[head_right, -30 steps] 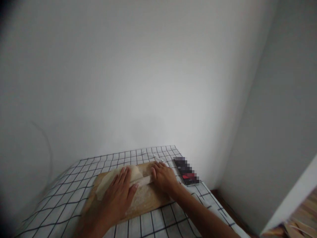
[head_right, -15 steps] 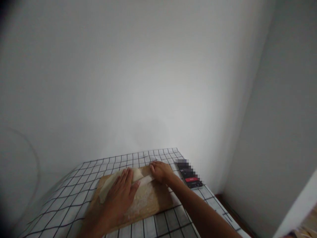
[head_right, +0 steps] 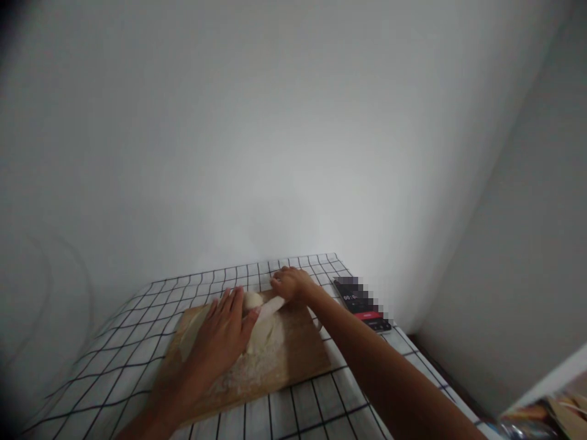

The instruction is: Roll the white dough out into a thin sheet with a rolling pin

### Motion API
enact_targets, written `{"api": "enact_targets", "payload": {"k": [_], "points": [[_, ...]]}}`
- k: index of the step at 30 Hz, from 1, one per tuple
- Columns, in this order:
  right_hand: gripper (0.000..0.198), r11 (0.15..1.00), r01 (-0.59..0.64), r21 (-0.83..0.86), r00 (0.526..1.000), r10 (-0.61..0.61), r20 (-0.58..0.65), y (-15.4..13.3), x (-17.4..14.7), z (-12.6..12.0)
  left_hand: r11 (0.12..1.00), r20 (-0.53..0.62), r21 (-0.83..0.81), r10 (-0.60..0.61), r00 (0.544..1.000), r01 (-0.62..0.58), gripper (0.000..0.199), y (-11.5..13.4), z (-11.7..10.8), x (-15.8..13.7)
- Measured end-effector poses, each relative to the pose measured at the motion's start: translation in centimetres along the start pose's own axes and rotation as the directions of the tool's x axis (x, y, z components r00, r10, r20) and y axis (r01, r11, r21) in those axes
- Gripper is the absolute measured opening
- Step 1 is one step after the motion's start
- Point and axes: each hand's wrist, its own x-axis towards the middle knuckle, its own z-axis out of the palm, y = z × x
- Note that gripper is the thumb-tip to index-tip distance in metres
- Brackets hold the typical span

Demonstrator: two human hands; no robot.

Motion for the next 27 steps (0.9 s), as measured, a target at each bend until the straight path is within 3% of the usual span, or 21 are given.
{"api": "enact_targets", "payload": {"k": [9,20,23,27], "points": [[0.053,0.98,-0.162,0.112,0.986,0.165,-0.02,-1.8,-4.7,-1.8,1.0,0.017,0.03,0.006,1.0,-0.006,0.068,1.7,-1.2,-0.7],[0.055,0.962,-0.154,0.227,0.968,0.193,-0.16,-3.6,-12.5,-1.4,0.985,-0.118,-0.08,0.143,0.983,-0.153,0.064,3.7,-1.5,-5.2],[0.057,0.965,-0.152,0.214,0.97,0.188,-0.156,-3.5,-12.4,-1.2,0.984,-0.09,-0.086,0.151,0.984,-0.159,0.061,3.5,-1.7,-5.0],[0.054,0.963,-0.204,0.177,0.97,0.223,-0.096,-3.0,-9.1,-1.5,0.992,-0.024,-0.073,0.101,0.995,-0.103,0.059,2.6,-1.1,-3.0]]}}
